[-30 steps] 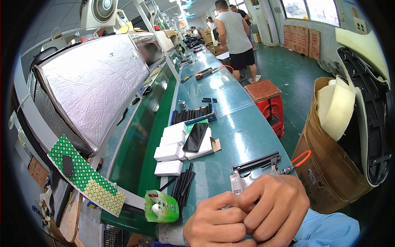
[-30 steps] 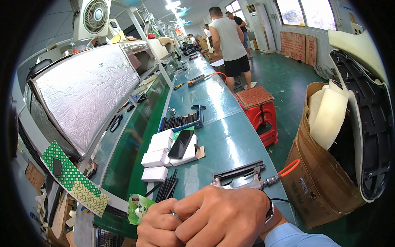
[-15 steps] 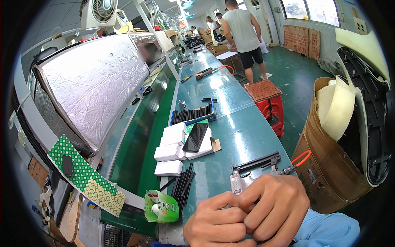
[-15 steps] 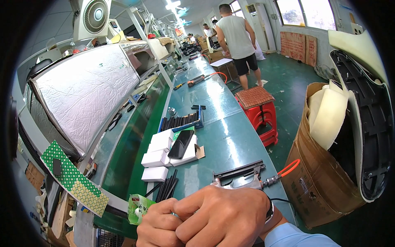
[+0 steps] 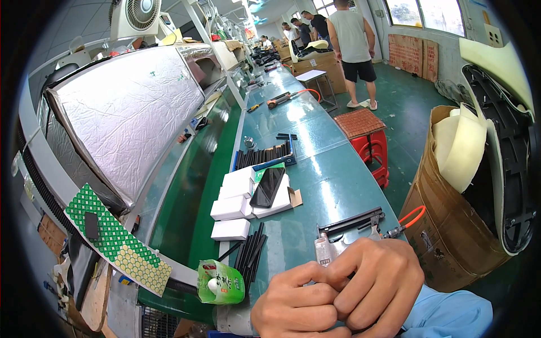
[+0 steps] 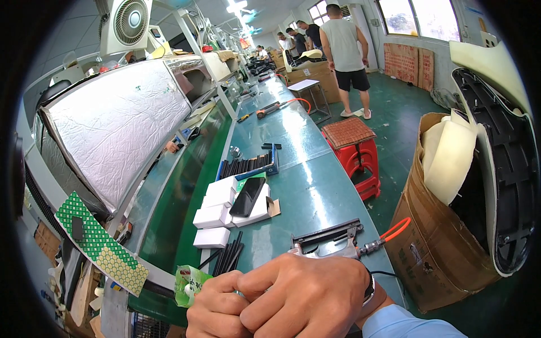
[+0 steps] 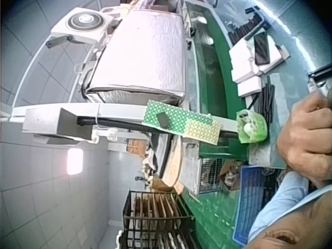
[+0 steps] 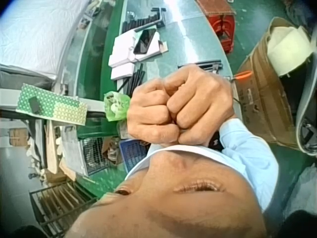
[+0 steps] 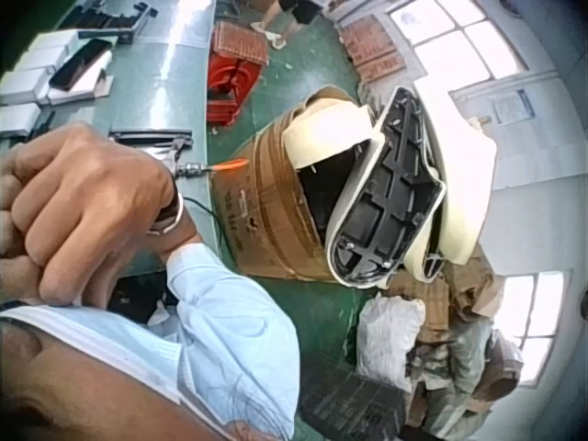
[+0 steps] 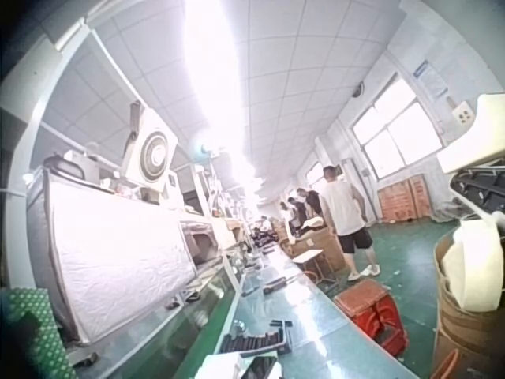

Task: Manually assembling a small electronic device or component part at a factory workbench.

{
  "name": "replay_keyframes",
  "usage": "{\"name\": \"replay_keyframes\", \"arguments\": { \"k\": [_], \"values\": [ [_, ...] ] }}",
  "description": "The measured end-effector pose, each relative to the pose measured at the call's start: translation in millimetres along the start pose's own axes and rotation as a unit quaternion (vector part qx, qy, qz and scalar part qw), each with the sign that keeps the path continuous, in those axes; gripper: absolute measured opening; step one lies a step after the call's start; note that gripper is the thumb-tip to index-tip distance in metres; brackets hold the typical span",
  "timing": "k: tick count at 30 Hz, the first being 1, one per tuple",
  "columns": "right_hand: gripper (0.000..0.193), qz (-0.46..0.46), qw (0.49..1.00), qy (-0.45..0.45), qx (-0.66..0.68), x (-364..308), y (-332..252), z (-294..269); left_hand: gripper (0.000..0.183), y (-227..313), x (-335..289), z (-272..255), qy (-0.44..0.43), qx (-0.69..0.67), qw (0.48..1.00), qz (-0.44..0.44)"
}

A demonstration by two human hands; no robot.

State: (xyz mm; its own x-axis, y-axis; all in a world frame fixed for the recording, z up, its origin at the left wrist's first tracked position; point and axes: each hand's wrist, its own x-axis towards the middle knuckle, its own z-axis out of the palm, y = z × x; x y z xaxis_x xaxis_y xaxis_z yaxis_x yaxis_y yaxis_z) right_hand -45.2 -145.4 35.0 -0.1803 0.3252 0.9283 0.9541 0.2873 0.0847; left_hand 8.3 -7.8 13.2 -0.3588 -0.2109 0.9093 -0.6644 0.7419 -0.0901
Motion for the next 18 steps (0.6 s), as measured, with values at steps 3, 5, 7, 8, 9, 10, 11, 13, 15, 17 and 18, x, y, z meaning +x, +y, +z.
{"name": "replay_keyframes", "arguments": {
  "k": [3,5,7,8,9,10,11,13,15,17,18],
  "values": [
    [0.03,-0.006,1.0,-0.002,0.0,0.6,-0.3,0.3,0.011,0.3,-0.5,-0.1,0.006,0.003,1.0,-0.004],
    [0.03,0.0,1.0,0.002,-0.001,0.5,-0.5,1.6,0.011,-0.1,2.2,-0.9,-0.002,0.002,1.0,-0.003],
    [0.032,-0.012,1.0,0.017,-0.003,0.4,0.7,3.4,0.011,0.2,1.0,-0.2,0.0,0.003,1.0,-0.002],
    [0.032,-0.012,1.0,0.017,-0.003,0.1,0.9,3.7,0.011,0.0,0.2,-0.1,0.003,0.003,1.0,-0.002],
    [0.033,-0.009,1.0,0.021,-0.001,-0.2,1.0,3.9,0.011,-0.4,0.0,-0.5,0.004,0.003,1.0,-0.002],
    [0.033,-0.005,1.0,0.024,0.0,-0.6,1.2,3.8,0.011,-1.1,-0.2,-1.1,0.001,0.001,1.0,-0.002],
    [0.033,-0.004,1.0,0.024,-0.001,-0.8,1.1,3.4,0.01,-1.7,-0.1,-1.1,-0.001,-0.002,1.0,-0.001],
    [0.033,-0.009,1.0,0.022,-0.003,-1.3,1.2,2.2,0.01,-3.2,0.5,-0.3,-0.001,-0.005,1.0,-0.002],
    [0.033,-0.009,1.0,0.022,0.004,1.9,0.3,5.1,0.009,2.0,2.1,-1.3,-0.003,0.004,1.0,-0.003],
    [0.033,-0.003,1.0,0.022,0.005,1.6,-1.5,5.6,0.009,2.6,0.9,-0.1,0.008,0.007,1.0,-0.003],
    [0.033,0.011,1.0,0.025,0.0,-0.6,-3.1,5.1,0.009,0.6,-0.4,0.4,0.01,0.003,1.0,-0.003]
  ]
}}
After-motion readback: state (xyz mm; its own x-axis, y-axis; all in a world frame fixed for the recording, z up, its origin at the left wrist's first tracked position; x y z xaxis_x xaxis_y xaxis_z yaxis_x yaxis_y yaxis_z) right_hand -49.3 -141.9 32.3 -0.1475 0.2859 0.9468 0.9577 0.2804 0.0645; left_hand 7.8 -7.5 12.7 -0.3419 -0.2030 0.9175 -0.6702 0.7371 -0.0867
